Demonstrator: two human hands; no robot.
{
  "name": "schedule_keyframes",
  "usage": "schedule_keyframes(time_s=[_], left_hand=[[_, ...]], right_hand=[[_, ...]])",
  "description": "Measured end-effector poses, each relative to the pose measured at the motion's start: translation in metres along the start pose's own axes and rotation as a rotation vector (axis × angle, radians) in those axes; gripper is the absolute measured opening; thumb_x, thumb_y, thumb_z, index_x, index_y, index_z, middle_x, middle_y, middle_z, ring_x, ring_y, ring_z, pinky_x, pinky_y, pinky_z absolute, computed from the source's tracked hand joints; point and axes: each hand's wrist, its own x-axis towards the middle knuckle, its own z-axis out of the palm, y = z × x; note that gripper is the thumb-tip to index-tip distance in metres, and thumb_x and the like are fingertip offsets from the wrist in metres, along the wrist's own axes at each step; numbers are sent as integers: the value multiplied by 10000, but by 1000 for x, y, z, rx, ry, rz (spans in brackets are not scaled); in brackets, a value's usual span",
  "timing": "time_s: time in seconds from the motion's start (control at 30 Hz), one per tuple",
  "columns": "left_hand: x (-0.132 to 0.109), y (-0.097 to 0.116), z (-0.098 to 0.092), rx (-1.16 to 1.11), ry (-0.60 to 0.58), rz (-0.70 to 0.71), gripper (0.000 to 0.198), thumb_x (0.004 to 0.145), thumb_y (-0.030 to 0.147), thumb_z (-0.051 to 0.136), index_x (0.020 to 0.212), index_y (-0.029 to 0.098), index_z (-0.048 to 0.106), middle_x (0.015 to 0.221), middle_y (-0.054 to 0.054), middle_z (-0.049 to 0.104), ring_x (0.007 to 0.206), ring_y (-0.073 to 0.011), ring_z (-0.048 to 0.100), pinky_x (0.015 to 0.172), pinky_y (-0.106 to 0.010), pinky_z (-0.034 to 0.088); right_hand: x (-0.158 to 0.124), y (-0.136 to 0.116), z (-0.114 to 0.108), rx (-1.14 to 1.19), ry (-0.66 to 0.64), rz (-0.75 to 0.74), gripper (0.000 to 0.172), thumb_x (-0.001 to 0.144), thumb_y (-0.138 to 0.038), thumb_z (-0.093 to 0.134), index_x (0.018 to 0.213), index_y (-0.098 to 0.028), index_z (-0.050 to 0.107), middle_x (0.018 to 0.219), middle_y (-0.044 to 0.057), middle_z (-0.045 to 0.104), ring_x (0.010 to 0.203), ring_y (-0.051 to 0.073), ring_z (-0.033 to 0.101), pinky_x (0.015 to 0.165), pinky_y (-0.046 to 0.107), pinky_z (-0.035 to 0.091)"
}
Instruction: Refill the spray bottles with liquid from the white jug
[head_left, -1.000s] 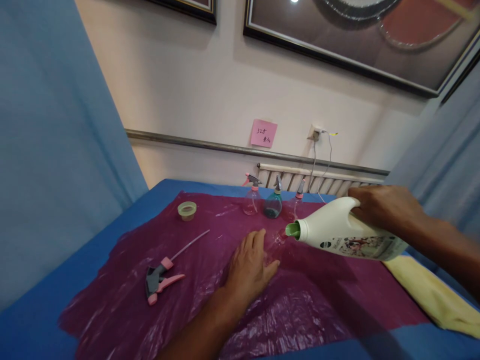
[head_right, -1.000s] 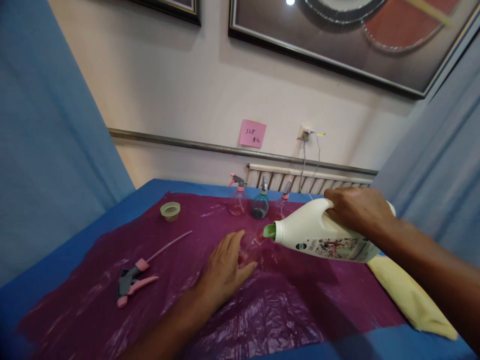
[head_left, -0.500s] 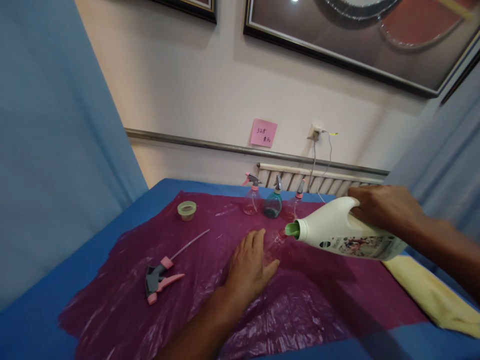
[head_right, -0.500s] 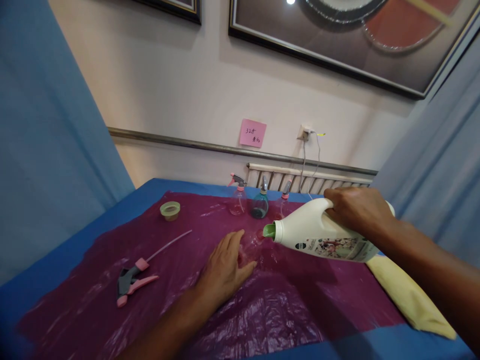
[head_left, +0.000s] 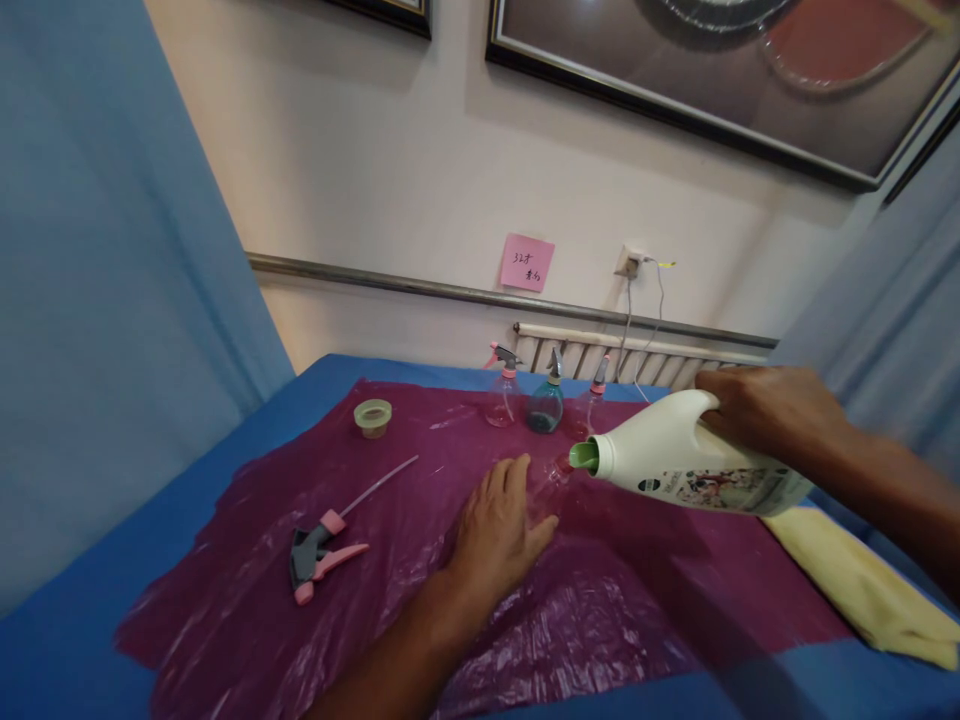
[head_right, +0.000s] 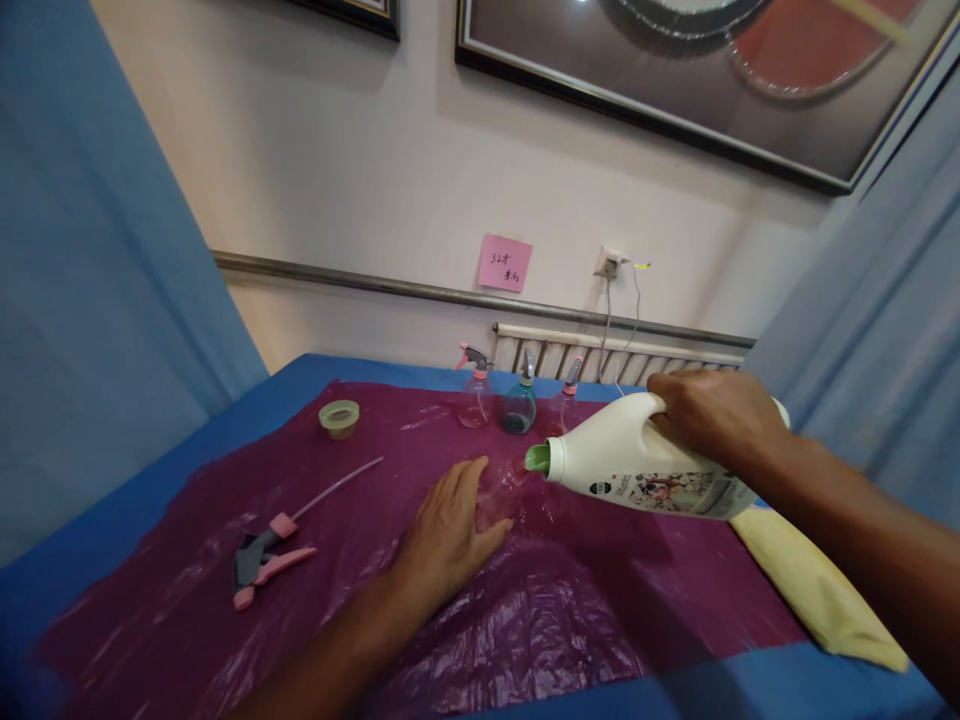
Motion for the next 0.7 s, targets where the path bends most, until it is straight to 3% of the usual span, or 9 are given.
schedule_keyframes(time_s=[0.7], left_hand=[[0,3,-2,9,-10,-1,749,953,351,772,1611,183,456,1573,-198,603,1489,-392,585,1258,-561,484]], right_hand=[[-1,1,-4,-21,-25,-12,239,990,-420,518,1029,-302,722,1006,53,830,869,275,753,590,336,262]])
